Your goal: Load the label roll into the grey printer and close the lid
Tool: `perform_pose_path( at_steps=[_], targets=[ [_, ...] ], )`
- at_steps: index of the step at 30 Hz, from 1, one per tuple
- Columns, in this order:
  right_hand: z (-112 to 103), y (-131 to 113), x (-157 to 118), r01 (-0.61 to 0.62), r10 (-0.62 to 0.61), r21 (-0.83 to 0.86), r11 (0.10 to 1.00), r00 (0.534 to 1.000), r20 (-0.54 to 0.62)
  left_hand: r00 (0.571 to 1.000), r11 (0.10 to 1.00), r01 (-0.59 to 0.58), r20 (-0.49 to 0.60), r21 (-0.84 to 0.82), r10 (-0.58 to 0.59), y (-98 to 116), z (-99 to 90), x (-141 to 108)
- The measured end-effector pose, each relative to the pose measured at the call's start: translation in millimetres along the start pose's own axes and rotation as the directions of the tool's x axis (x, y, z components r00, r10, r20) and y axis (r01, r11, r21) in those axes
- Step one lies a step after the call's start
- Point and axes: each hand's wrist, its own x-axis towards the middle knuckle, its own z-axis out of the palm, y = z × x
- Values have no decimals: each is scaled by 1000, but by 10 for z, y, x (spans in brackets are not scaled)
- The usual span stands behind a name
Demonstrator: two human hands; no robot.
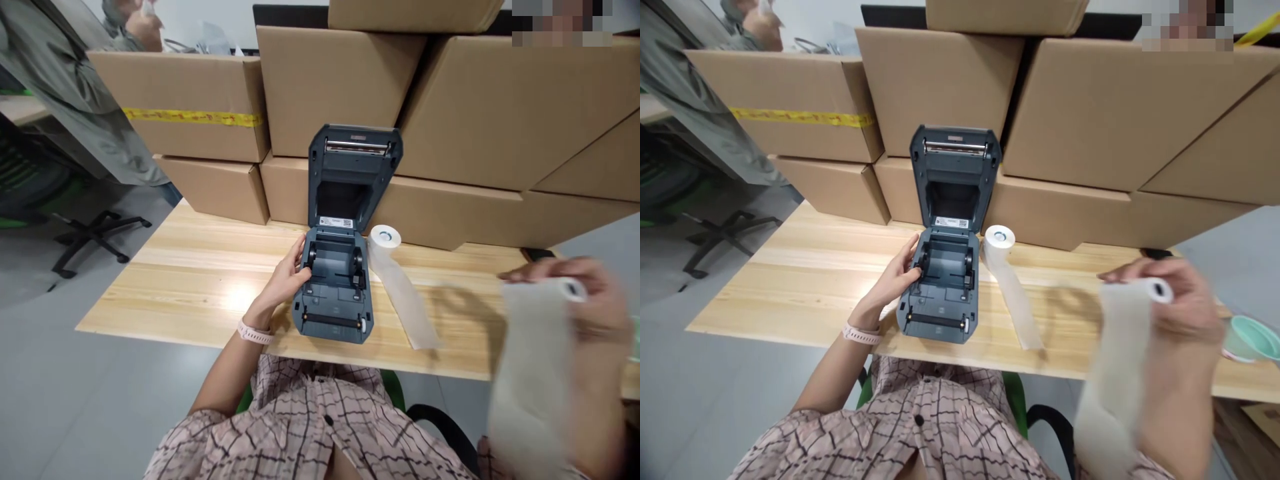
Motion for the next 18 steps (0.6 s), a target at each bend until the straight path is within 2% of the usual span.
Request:
perform_pose_path(
  at_steps=[2,4,7,10,13,18],
  targets=[
    [234,80,14,-142,115,161,977,979,169,1000,1000,12,-19,-4,-12,7,9,-7],
    [514,134,85,-290,223,163,943,915,336,999,1000,15,-31,-9,-15,-2,11,-9],
    [925,189,199,-384,300,131,914,857,419,1000,1000,2,-26,-13,-2,-39,-6,-2],
    [1223,215,271,-404,310,143,903,846,434,1000,1000,10,-22,-7,-10,-70,-26,7],
    [1312,204,334,-379,291,125,917,849,440,1000,1000,7,-22,-1,-7,-64,-27,8],
    [1125,122,578,-312,210,123,942,835,508,1000,1000,5,-3,9,-5,1,-3,-2]
  ],
)
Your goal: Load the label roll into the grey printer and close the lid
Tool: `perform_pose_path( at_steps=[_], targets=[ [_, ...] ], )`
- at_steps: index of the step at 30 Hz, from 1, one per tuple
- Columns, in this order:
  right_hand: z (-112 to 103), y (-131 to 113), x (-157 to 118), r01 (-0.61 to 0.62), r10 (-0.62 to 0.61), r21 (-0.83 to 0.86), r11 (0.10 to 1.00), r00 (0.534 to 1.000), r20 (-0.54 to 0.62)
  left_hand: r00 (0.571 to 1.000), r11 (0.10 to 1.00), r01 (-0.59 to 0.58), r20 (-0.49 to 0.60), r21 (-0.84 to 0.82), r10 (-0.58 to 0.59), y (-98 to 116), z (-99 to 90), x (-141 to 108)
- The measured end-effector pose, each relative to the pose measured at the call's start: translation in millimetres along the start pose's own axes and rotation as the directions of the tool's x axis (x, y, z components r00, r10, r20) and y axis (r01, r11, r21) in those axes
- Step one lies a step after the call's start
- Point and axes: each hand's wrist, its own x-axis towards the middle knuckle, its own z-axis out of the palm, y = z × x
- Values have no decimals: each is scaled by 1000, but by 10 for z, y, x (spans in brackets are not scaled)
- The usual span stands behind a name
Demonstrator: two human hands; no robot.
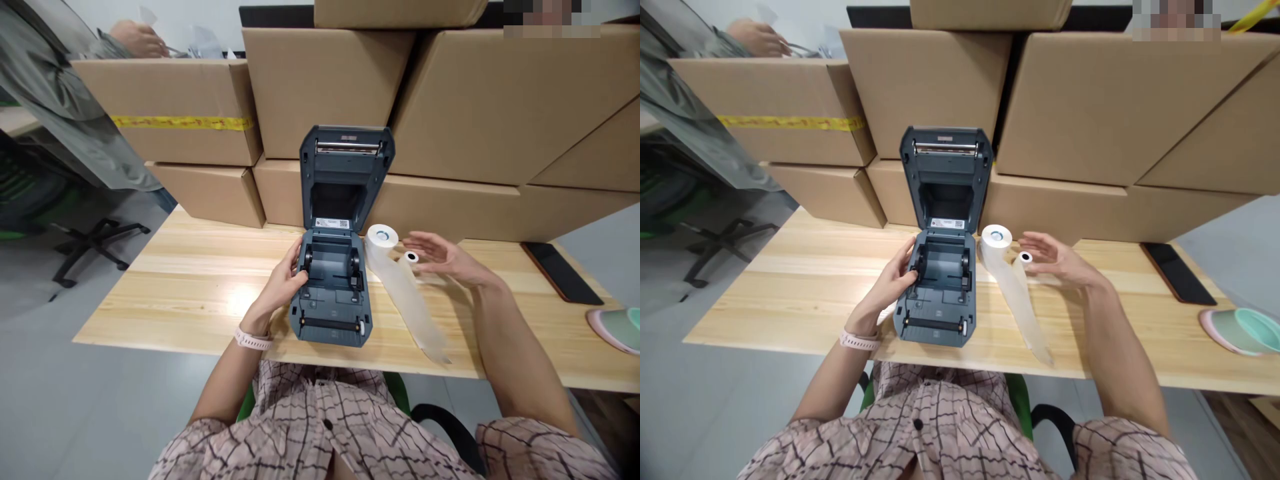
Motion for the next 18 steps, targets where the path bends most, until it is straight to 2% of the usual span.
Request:
perform_pose_path(
  at_steps=[2,4,7,10,13,16,18],
  targets=[
    [-66,-101,117,27,-27,10,1000,1000,8,1000,1000,5,10,17,-6,23,0,-2],
    [-52,-199,291,37,-35,-23,999,996,78,1000,999,9,19,35,-10,35,-6,-1],
    [82,-308,575,14,12,-107,994,970,241,1000,999,0,22,41,-1,21,-17,3],
    [227,-368,753,8,50,-183,983,950,308,1000,1000,-24,13,20,24,-24,-22,9],
    [303,-436,750,25,18,-160,987,965,261,1000,1000,-5,13,-5,5,-58,-19,13],
    [364,-595,594,34,-48,94,995,986,157,999,999,29,32,-14,-29,-41,-6,9],
    [449,-774,459,77,-104,264,962,990,91,999,999,35,42,-10,-34,-17,4,5]
  ],
)
